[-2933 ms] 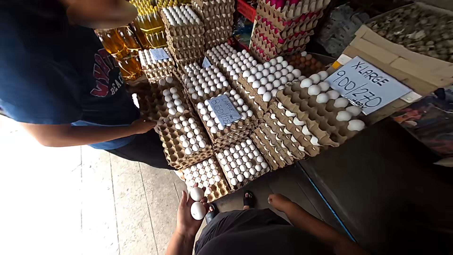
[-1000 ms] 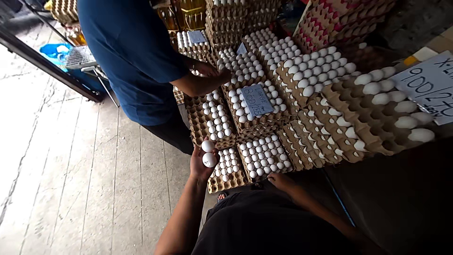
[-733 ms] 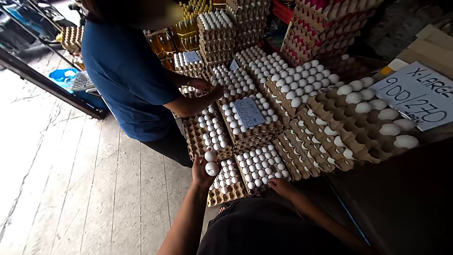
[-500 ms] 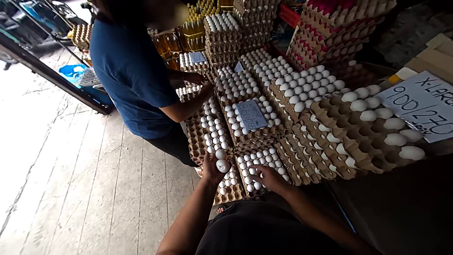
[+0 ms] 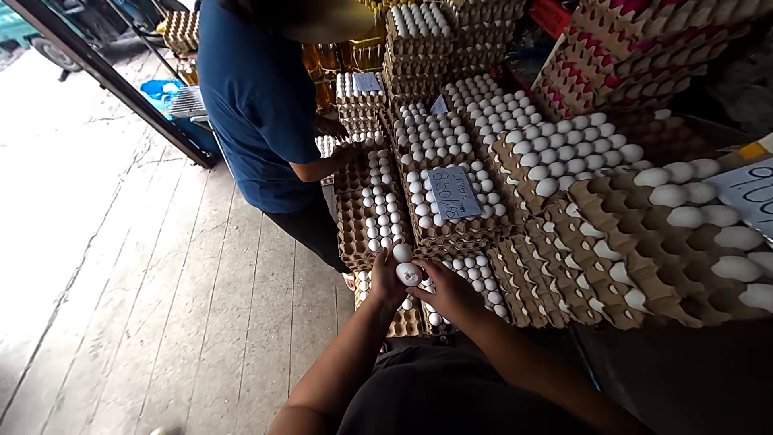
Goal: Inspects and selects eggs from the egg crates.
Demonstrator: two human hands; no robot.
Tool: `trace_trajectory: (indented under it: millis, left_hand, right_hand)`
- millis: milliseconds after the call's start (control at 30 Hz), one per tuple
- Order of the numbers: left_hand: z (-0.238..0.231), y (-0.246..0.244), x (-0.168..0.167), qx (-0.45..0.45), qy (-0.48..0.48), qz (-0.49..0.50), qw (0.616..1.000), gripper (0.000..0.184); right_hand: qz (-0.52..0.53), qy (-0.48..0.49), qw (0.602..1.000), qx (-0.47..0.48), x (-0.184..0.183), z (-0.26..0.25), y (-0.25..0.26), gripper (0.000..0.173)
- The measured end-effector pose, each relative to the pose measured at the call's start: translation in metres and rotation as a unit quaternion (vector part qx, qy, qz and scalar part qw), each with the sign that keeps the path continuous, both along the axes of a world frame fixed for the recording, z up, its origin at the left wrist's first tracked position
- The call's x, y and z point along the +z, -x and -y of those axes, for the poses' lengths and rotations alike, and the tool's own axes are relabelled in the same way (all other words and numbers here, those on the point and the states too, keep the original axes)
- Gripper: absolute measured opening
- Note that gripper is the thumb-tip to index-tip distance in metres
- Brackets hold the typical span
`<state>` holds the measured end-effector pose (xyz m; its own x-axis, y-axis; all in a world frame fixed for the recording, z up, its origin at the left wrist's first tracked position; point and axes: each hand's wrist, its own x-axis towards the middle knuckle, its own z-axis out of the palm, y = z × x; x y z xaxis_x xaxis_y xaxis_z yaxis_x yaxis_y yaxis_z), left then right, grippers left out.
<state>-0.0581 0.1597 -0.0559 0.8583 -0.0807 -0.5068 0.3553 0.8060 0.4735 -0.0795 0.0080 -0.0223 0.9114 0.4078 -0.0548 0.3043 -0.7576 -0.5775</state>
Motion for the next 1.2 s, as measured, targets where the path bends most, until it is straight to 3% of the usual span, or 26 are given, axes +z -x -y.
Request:
trace_trajectory:
  millis: [167,367,533,633,967,1200]
  left_hand:
    - [-0.005,0.004,0.002,0.006,0.001,0.027,1.0,0.052]
    - [-0.006,0.007,0.003,0.004,0.052,0.038,0.998,0.047]
    - [-0.007,0.007,-0.003,-0.006,0.069,0.075,0.995,0.048]
    - [-0.004,0.006,-0.003,-0.004,0.07,0.053,0.996,0.039]
    - [0.001,0.004,-0.011,-0.03,0.102,0.032,0.994,0.053]
    - [-0.009,0.003,-0.013,-0.026,0.132,0.036,0.99,0.051]
  right_hand:
    - [-0.01,0.023,1.0,-0.006,0.003,-0.008,0.002,0.06]
    - [0.025,-0.036,0.998,-0.045,-0.006,-0.008,0.003,0.057]
    - [0.031,-0.028,0.997,-0.069,-0.008,-0.008,0.001,0.059]
    - [0.033,-0.018,0.996,-0.08,-0.006,-0.01,0.001,0.059]
    - [0.002,0.038,0.996,-0.077,0.001,-0.016,-0.003,0.06]
    - [0.023,-0.022,0.997,-0.077,0.001,-0.004,0.005,0.069]
